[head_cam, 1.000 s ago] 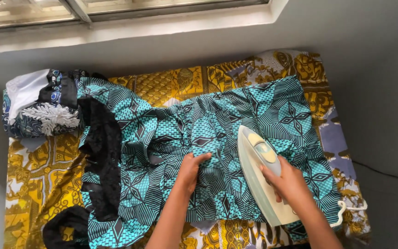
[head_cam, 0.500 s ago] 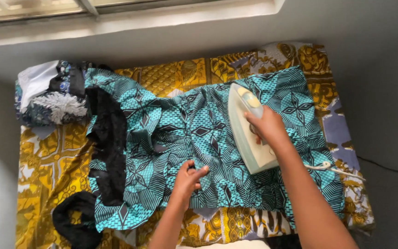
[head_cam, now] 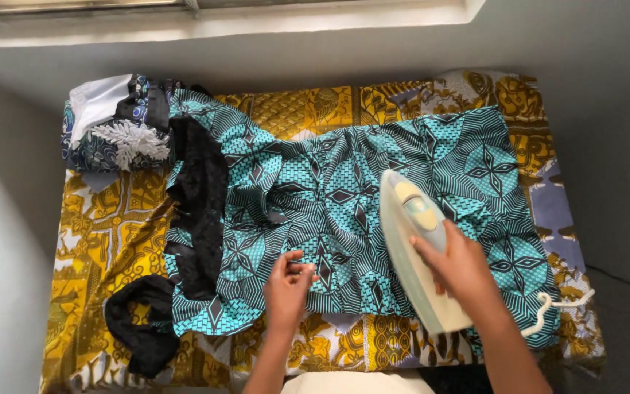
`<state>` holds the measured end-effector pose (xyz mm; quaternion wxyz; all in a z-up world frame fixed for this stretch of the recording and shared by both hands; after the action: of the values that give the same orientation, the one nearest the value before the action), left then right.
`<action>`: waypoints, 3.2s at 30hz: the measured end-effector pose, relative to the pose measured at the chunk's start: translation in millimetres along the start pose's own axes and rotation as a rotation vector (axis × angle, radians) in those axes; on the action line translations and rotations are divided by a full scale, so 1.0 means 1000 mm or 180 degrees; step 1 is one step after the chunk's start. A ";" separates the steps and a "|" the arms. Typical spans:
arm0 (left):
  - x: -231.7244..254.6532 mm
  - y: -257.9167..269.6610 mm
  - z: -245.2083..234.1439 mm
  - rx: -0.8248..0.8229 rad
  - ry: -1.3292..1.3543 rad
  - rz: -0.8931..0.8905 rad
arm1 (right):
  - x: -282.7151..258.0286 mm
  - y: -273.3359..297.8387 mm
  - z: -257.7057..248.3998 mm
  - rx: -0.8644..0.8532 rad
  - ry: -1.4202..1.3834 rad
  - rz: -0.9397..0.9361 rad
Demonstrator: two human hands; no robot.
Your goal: Iron and fold a patterned garment.
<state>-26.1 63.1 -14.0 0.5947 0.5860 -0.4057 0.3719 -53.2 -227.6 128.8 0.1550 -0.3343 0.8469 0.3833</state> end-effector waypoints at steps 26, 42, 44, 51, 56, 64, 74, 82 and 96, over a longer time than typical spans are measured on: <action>0.019 0.000 -0.075 0.0492 -0.4003 0.2001 | -0.035 0.071 0.127 -0.0624 0.0258 -0.0459; 0.010 0.002 -0.069 0.0444 -0.4558 0.1836 | -0.084 0.053 0.133 -0.0562 -0.0116 -0.0618; 0.009 0.000 -0.069 0.0458 -0.4553 0.1889 | -0.064 0.063 0.136 -0.0630 -0.0045 -0.0537; 0.010 -0.010 -0.074 0.0150 -0.4652 0.1755 | -0.025 0.109 0.139 -0.0566 0.0203 -0.0093; 0.019 -0.012 -0.080 -0.0300 -0.4850 0.1441 | -0.033 0.086 0.160 -0.0138 0.0105 -0.0004; 0.051 -0.027 -0.086 -0.0698 -0.5031 0.1651 | -0.061 0.080 0.140 -0.0172 -0.0308 0.0114; 0.149 -0.178 -0.085 0.0016 -0.2245 0.2942 | -0.142 0.026 0.116 0.0089 -0.0283 -0.0387; 0.156 -0.264 -0.012 -0.0322 -0.3111 0.3641 | -0.156 -0.008 0.132 0.0120 -0.0221 -0.0528; 0.172 -0.312 -0.064 -0.1540 -0.3528 0.3773 | -0.151 -0.022 0.120 -0.0350 -0.0574 -0.0453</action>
<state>330.7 109.4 21.5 0.1254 0.2305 -0.9472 0.1841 72.7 -80.6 116.2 0.2388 -0.3658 0.7814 0.4457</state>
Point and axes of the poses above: each hand's wrist, its own y-axis away from the middle knuckle, its own z-axis out of the palm, x = y × z, the point moved 4 cm from there along -y, towards the middle knuckle, and after that the axes turned 1 degree about z, right-handed, at the moved point
